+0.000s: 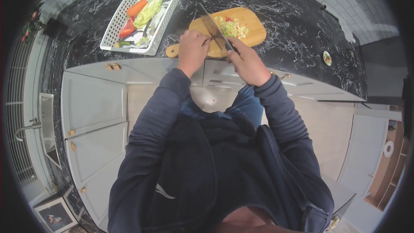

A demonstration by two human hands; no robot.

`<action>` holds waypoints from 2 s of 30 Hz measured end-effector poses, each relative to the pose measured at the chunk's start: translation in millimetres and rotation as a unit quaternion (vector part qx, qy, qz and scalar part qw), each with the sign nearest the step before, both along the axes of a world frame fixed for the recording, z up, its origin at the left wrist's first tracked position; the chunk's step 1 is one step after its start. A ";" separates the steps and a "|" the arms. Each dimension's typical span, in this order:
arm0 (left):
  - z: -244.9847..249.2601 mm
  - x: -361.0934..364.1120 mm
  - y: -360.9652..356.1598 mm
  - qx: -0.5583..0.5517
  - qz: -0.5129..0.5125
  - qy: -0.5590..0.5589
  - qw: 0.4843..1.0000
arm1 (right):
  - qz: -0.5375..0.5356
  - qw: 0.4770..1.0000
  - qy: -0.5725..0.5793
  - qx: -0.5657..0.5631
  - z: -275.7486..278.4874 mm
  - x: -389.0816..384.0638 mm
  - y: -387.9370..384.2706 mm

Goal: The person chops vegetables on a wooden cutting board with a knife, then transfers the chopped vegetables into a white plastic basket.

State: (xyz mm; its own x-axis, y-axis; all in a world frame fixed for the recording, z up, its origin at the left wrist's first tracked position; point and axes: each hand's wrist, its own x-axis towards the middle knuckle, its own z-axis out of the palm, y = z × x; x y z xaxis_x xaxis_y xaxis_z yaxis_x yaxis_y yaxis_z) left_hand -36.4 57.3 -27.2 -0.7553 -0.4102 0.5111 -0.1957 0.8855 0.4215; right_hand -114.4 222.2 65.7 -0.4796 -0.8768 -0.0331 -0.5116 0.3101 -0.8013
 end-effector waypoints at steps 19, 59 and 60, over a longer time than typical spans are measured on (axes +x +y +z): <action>6.9 0.9 1.3 0.028 0.005 -0.023 0.999 | 0.005 1.000 0.003 -0.022 1.8 -4.4 -8.3; -2.6 0.3 3.1 -0.013 0.018 0.016 1.000 | 0.014 1.000 -0.004 0.015 4.7 -3.0 -21.4; -2.3 0.4 2.3 -0.012 0.019 0.018 1.000 | 0.012 1.000 -0.002 0.009 3.0 -4.3 -22.6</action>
State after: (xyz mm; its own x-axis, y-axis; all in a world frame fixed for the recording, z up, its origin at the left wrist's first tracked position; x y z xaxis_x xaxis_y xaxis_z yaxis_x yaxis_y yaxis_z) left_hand -36.0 59.5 -29.5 -0.7199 -0.4259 0.5481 -0.2151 0.8876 0.4073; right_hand -118.6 199.6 68.6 -0.4577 -0.8877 -0.0504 -0.5154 0.3111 -0.7985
